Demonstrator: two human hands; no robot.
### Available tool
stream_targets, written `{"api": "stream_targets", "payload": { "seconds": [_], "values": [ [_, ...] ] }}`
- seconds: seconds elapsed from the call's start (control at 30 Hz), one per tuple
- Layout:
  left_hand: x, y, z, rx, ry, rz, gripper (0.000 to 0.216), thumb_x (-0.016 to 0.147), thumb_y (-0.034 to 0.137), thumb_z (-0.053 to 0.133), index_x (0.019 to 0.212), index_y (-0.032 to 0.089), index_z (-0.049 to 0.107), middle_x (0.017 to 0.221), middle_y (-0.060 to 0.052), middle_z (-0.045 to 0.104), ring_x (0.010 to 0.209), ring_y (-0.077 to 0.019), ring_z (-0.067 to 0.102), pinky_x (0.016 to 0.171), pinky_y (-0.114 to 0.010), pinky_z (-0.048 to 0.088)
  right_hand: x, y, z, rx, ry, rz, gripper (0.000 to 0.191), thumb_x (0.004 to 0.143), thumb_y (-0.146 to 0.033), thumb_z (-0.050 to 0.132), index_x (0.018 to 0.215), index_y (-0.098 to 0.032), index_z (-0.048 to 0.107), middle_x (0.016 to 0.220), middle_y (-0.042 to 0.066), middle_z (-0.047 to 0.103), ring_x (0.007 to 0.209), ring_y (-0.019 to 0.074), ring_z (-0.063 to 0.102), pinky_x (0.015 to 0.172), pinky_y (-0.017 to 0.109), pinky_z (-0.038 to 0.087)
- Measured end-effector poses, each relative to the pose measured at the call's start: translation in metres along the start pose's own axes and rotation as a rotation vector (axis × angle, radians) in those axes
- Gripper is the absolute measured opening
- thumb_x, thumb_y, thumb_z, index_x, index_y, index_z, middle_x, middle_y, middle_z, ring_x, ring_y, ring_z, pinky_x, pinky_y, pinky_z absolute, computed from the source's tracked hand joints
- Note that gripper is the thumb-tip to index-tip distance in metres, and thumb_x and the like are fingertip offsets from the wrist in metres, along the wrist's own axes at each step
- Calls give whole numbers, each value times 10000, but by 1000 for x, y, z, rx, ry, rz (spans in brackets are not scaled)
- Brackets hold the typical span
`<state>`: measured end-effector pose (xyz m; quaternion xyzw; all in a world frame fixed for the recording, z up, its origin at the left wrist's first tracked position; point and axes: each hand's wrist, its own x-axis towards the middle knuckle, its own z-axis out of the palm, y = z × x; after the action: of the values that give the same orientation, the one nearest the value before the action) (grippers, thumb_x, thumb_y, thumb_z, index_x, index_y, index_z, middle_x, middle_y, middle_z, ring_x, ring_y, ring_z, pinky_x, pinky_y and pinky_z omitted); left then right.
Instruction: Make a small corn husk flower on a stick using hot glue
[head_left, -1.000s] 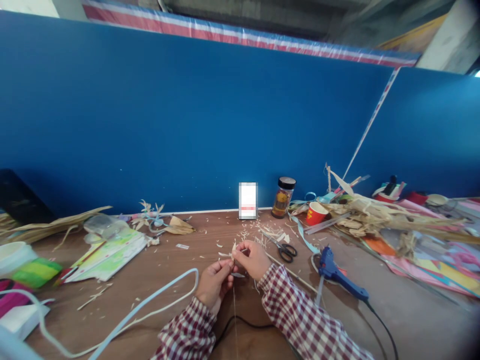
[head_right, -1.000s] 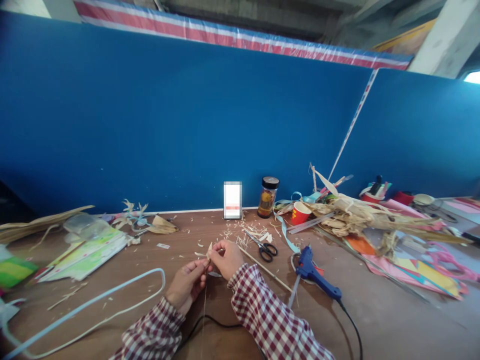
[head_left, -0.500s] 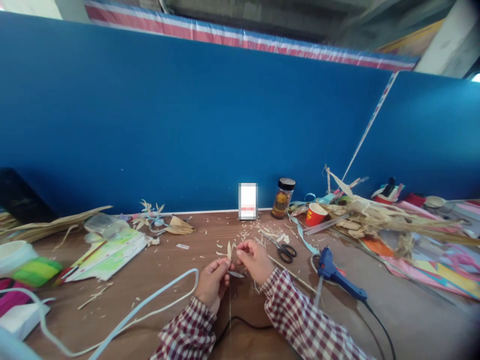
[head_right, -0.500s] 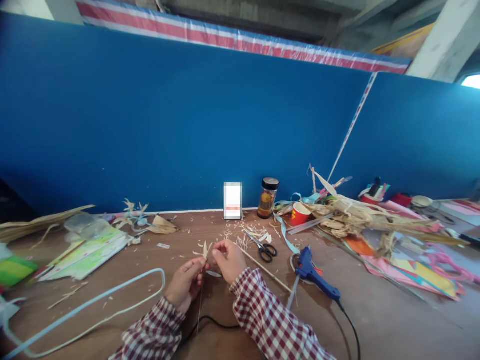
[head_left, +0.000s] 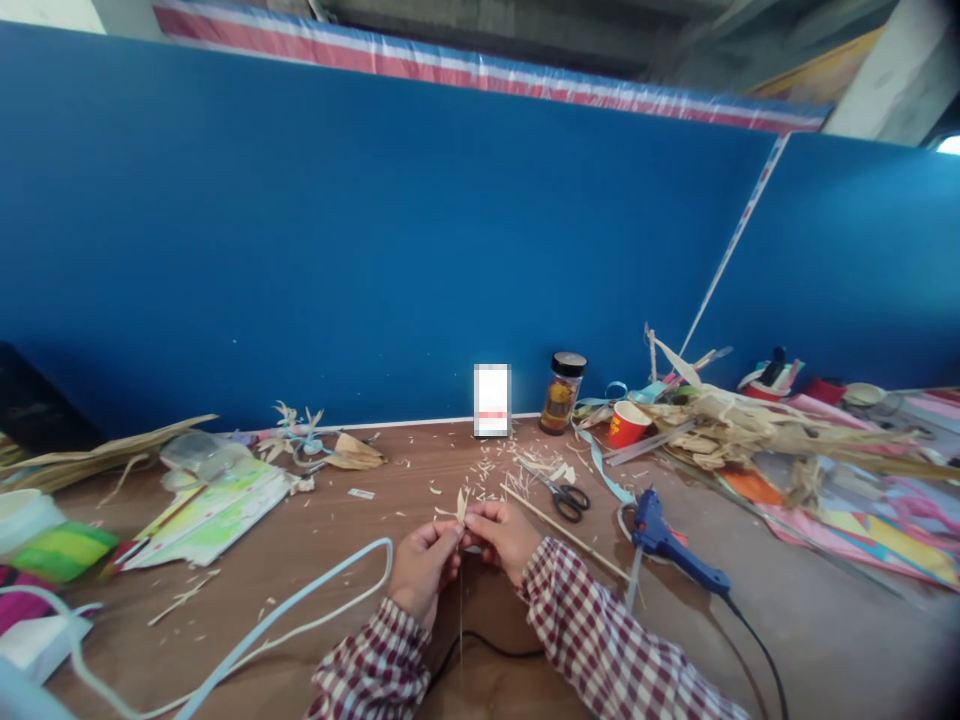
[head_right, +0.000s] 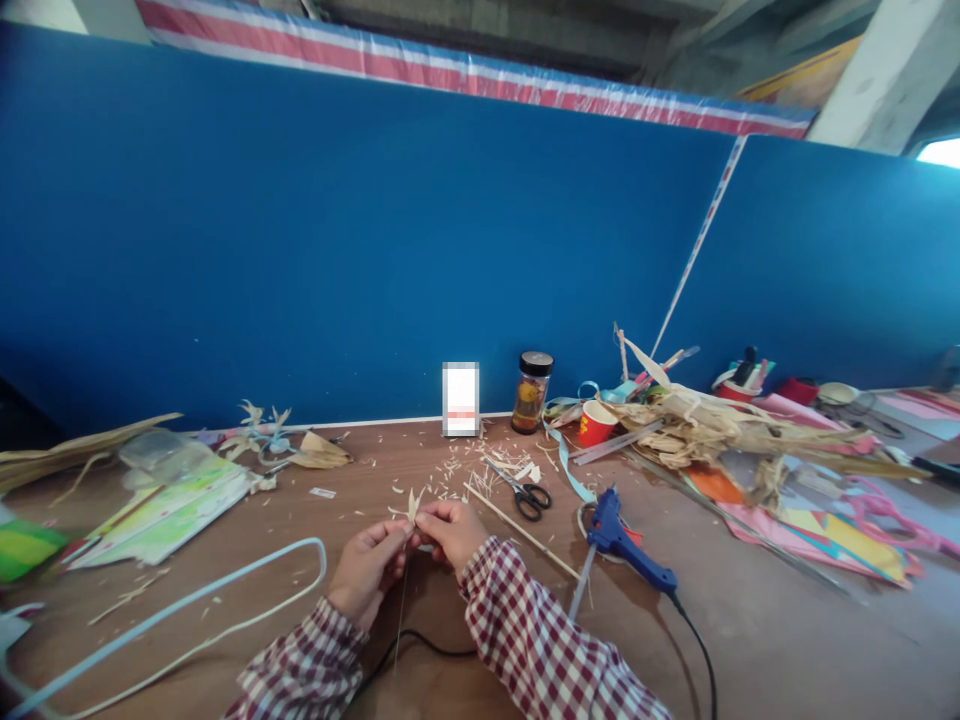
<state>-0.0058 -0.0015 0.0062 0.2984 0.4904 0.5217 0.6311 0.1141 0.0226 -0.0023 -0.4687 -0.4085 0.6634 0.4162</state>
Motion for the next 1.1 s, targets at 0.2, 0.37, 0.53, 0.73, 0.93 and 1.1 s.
{"api": "stream_targets", "payload": {
  "seconds": [0.2,0.37,0.53,0.73,0.93,1.1],
  "values": [
    [-3,-1,2,76,12,48,236,573,326,685,620,106,613,489,12,571,364,-21,399,350,-125,290,-2,1,-1,72,5,45,278,591,-337,679,773,-138,611,609,3,592,533,80,528,373,127,270],
    [-1,-3,0,114,47,90,260,551,364,687,637,131,608,508,17,589,377,-38,436,362,-140,327,-3,5,2,-31,70,-25,281,628,-348,640,812,-135,641,583,5,595,485,77,490,367,145,289],
    [1,0,-1,148,75,118,321,506,372,707,697,125,636,501,7,600,376,-55,449,359,-164,353,-5,6,6,-152,142,-176,257,656,-344,605,812,-147,664,570,4,597,483,98,497,377,172,336],
    [-4,5,6,25,108,73,299,516,338,715,701,120,630,531,13,590,378,-36,421,354,-150,324,-13,-2,13,-193,215,-282,233,686,-322,584,803,-139,667,631,38,648,594,160,591,482,231,444],
    [-5,8,10,86,153,196,320,518,371,707,697,114,636,495,9,588,364,-50,416,346,-159,323,-21,-9,18,-241,245,-439,237,728,-300,553,840,-135,680,764,82,684,699,197,630,667,314,498],
    [-13,18,14,255,117,367,341,558,430,664,720,130,666,486,-3,593,426,-114,510,395,-207,398,-34,-20,20,-248,246,-498,251,764,-273,515,920,-153,670,805,80,685,739,190,633,699,307,498]
  ]
}}
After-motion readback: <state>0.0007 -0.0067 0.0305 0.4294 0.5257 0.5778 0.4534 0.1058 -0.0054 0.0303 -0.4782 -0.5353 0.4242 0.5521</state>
